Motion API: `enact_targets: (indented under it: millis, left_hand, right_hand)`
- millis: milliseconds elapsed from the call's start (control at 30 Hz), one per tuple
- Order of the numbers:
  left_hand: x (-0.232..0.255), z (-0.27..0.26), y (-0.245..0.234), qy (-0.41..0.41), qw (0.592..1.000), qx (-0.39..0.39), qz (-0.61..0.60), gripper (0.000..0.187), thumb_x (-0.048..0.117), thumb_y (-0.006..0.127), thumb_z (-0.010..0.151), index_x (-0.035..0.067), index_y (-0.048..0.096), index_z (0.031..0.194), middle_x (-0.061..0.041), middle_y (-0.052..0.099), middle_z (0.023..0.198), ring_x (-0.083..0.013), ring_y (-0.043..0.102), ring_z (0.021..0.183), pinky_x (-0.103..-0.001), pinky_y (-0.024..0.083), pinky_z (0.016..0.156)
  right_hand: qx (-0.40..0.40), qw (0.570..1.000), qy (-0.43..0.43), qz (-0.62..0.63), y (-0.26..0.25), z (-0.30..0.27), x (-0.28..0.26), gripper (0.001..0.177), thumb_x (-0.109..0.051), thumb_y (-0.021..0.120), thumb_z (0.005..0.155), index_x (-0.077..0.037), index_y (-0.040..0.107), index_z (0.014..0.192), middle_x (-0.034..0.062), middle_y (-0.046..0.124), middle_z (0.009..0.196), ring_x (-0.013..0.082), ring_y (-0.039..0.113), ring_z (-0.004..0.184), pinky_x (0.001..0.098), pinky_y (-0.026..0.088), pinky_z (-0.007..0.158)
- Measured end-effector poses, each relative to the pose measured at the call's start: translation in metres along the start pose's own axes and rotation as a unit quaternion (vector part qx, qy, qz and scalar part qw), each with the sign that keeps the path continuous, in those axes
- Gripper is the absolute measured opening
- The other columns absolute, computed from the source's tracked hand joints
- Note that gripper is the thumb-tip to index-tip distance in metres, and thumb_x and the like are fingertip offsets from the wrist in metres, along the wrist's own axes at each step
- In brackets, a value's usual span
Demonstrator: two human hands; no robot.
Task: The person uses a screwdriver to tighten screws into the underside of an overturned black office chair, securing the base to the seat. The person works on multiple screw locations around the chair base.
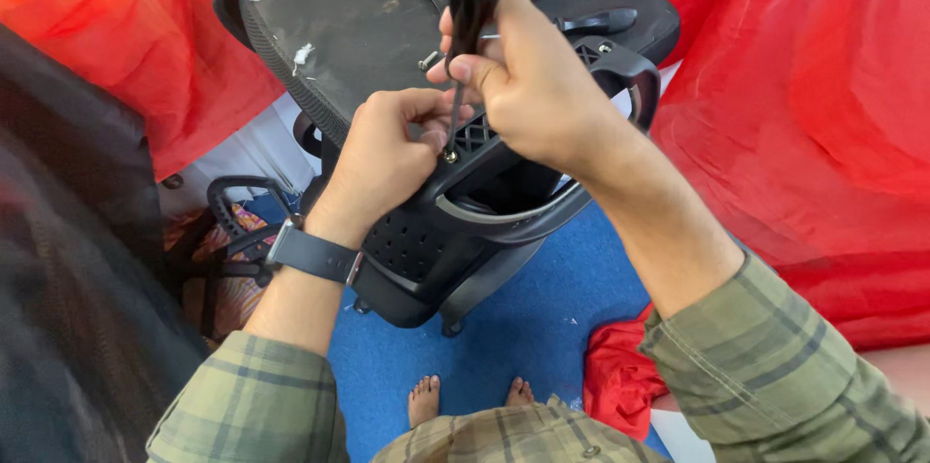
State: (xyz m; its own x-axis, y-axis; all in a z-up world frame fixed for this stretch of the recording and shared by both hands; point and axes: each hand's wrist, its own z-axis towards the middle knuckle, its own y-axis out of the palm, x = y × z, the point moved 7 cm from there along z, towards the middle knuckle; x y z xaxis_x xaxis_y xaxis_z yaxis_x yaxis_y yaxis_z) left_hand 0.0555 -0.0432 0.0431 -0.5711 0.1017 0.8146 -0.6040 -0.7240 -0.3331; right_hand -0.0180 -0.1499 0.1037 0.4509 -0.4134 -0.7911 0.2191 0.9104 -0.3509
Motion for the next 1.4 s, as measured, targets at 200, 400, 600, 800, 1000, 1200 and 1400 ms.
enact_targets:
  millis: [200, 400, 600, 800, 1000, 1200, 1400]
  left_hand:
    - [-0.008, 0.006, 0.006, -0.048, 0.988, -0.098, -0.107, 0.021, -0.007, 0.062, 0.09, -0.004, 0.074, 0.107, -0.009, 0.08, 0.095, -0.0151, 0.078, 0.093, -0.026, 0.061, 0.085]
    - [-0.011, 0.009, 0.006, -0.038, 0.991, -0.088, -0.098, 0.012, -0.003, 0.069, 0.089, -0.003, 0.076, 0.099, -0.007, 0.08, 0.089, -0.0133, 0.079, 0.087, -0.026, 0.063, 0.08]
    - [-0.01, 0.009, 0.003, 0.003, 0.991, -0.092, -0.098, 0.011, -0.002, 0.07, 0.09, -0.001, 0.076, 0.099, -0.009, 0.081, 0.09, -0.0146, 0.08, 0.088, -0.026, 0.064, 0.081]
    - [-0.012, 0.012, 0.001, 0.013, 0.993, -0.083, -0.078, 0.013, 0.001, 0.076, 0.085, -0.001, 0.077, 0.098, -0.009, 0.081, 0.088, -0.0124, 0.079, 0.081, -0.026, 0.061, 0.074]
    - [-0.012, 0.012, -0.003, 0.008, 0.997, -0.068, -0.046, 0.014, 0.005, 0.081, 0.08, -0.001, 0.076, 0.092, -0.008, 0.08, 0.082, -0.0104, 0.078, 0.074, -0.025, 0.06, 0.068]
    - [-0.009, 0.01, -0.005, -0.01, 0.998, -0.057, -0.031, 0.013, 0.007, 0.083, 0.079, 0.002, 0.075, 0.089, -0.005, 0.08, 0.081, -0.0089, 0.075, 0.069, -0.024, 0.059, 0.065]
    - [-0.009, 0.013, -0.004, -0.014, 0.998, -0.062, -0.012, 0.015, 0.009, 0.085, 0.077, 0.002, 0.074, 0.085, -0.004, 0.08, 0.081, -0.0069, 0.074, 0.069, -0.024, 0.058, 0.064]
  right_hand:
    - [0.055, 0.99, 0.124, -0.025, -0.003, -0.001, -0.005, 0.03, 0.011, 0.051, 0.101, -0.003, 0.055, 0.127, 0.0064, 0.065, 0.112, 0.0158, 0.073, 0.109, 0.0307, 0.062, 0.09]
    - [0.114, 0.989, 0.087, -0.037, 0.002, -0.01, -0.013, 0.029, 0.002, 0.056, 0.103, -0.004, 0.051, 0.132, 0.0063, 0.069, 0.116, 0.0139, 0.072, 0.106, 0.0277, 0.06, 0.086]
    - [0.18, 0.964, 0.075, -0.182, 0.0, -0.012, -0.018, 0.028, -0.007, 0.085, 0.095, 0.002, 0.067, 0.114, 0.003, 0.068, 0.095, 0.0112, 0.07, 0.083, 0.0259, 0.06, 0.073]
    - [0.177, 0.972, 0.101, -0.115, -0.001, -0.009, -0.016, 0.027, 0.003, 0.075, 0.097, 0.002, 0.067, 0.123, 0.0066, 0.07, 0.096, 0.0121, 0.073, 0.089, 0.0269, 0.063, 0.081]
    - [0.122, 0.988, 0.073, -0.059, 0.006, -0.015, -0.018, 0.036, 0.01, 0.055, 0.104, 0.002, 0.054, 0.14, 0.0107, 0.071, 0.115, 0.015, 0.072, 0.105, 0.0296, 0.062, 0.097]
    - [0.128, 0.989, 0.064, -0.043, 0.007, -0.007, -0.011, 0.022, -0.004, 0.074, 0.107, 0.001, 0.059, 0.123, 0.0071, 0.069, 0.104, 0.0113, 0.069, 0.093, 0.0278, 0.061, 0.086]
    - [0.174, 0.975, 0.105, -0.094, -0.002, -0.001, -0.008, 0.018, -0.008, 0.08, 0.093, 0.0, 0.071, 0.106, 0.0026, 0.073, 0.09, 0.0077, 0.072, 0.082, 0.022, 0.061, 0.076]
